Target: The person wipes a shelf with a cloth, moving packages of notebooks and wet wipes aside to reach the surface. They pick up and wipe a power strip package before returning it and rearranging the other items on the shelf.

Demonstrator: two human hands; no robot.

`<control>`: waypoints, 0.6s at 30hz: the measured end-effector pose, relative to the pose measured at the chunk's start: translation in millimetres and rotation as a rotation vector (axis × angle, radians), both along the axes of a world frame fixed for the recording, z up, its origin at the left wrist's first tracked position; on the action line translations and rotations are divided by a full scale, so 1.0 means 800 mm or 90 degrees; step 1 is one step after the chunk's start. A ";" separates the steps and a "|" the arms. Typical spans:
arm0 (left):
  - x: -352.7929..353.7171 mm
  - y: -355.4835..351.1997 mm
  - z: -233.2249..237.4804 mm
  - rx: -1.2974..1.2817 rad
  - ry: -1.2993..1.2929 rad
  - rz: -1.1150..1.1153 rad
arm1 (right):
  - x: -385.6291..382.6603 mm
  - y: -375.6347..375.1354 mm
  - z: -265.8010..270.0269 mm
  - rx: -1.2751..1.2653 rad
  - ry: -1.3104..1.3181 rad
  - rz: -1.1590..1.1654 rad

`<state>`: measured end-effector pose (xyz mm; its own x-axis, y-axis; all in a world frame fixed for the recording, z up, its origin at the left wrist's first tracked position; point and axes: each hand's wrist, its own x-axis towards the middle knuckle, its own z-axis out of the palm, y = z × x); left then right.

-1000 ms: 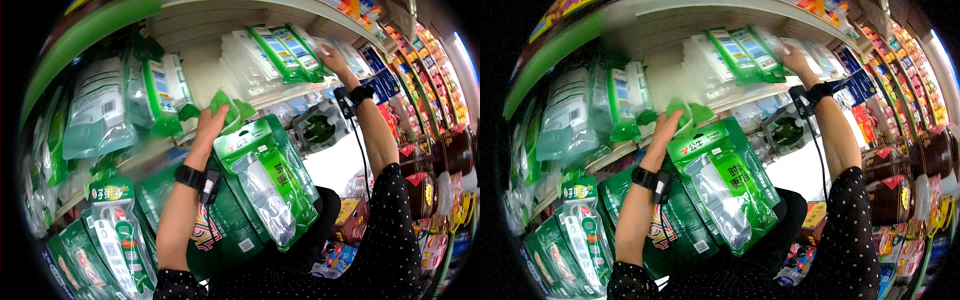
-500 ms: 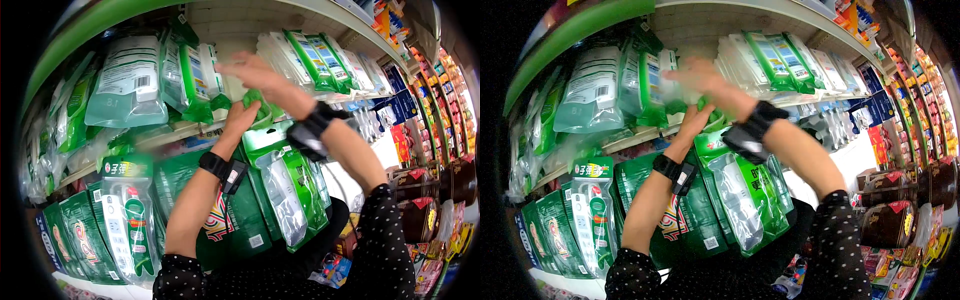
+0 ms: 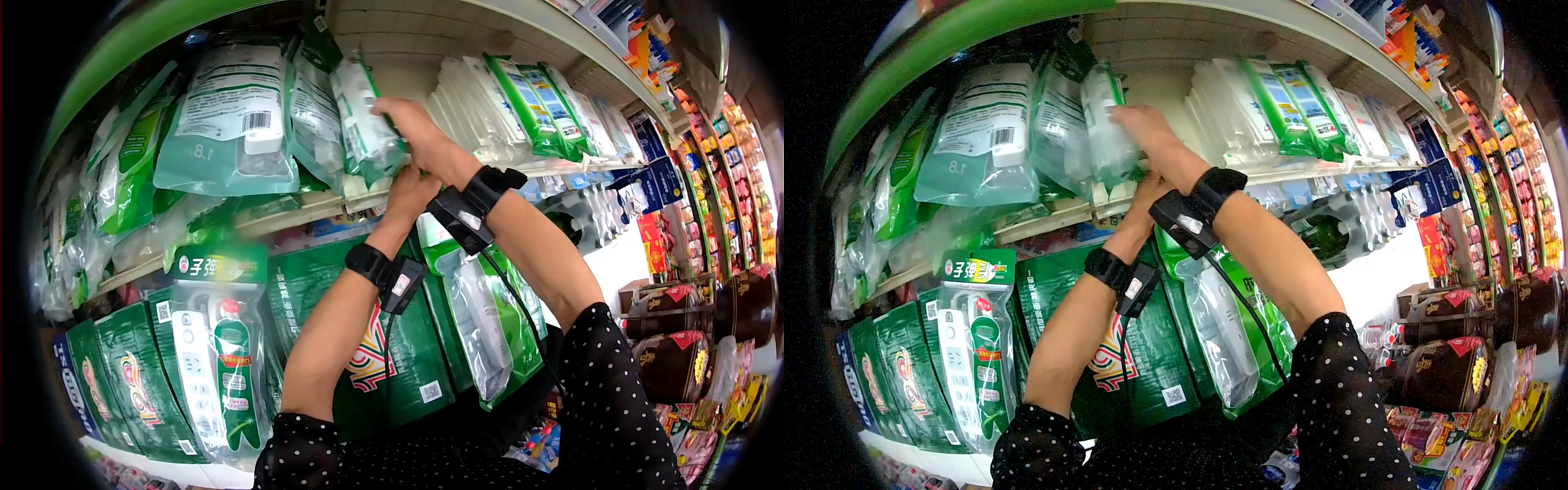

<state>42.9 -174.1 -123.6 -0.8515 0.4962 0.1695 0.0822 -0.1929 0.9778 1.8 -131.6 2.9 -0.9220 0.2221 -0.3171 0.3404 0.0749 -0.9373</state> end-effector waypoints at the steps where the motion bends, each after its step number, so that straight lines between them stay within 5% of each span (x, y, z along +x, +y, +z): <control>1: 0.001 0.006 0.004 -0.012 0.015 0.031 | 0.002 0.009 -0.002 -0.061 -0.009 -0.021; 5: 0.006 -0.003 0.039 -0.255 0.037 0.052 | 0.016 0.015 -0.004 0.013 0.009 -0.020; 10: 0.007 -0.011 0.019 -0.054 0.040 0.009 | 0.007 -0.008 0.009 0.133 0.041 0.074; 13: -0.001 0.006 -0.019 0.118 0.049 -0.021 | -0.008 -0.022 -0.005 0.496 0.066 0.129; 15: -0.012 0.019 -0.046 -0.064 0.182 -0.005 | -0.006 -0.037 0.007 0.554 0.020 0.170; 16: -0.021 0.027 -0.052 -0.158 0.422 0.095 | -0.009 -0.042 0.009 0.596 -0.006 0.176; 17: -0.026 0.027 -0.061 -0.238 0.487 0.066 | -0.012 -0.045 0.012 0.640 -0.034 0.179; 18: -0.009 0.016 -0.046 -0.139 0.309 0.047 | -0.010 -0.049 0.020 0.674 -0.041 0.184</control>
<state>35.9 -161.1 -160.6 -0.7353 0.5059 0.4511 0.5399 0.0347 0.8410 -6.2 -171.1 18.9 -0.9716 0.1883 -0.1436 0.2266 0.9153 -0.3330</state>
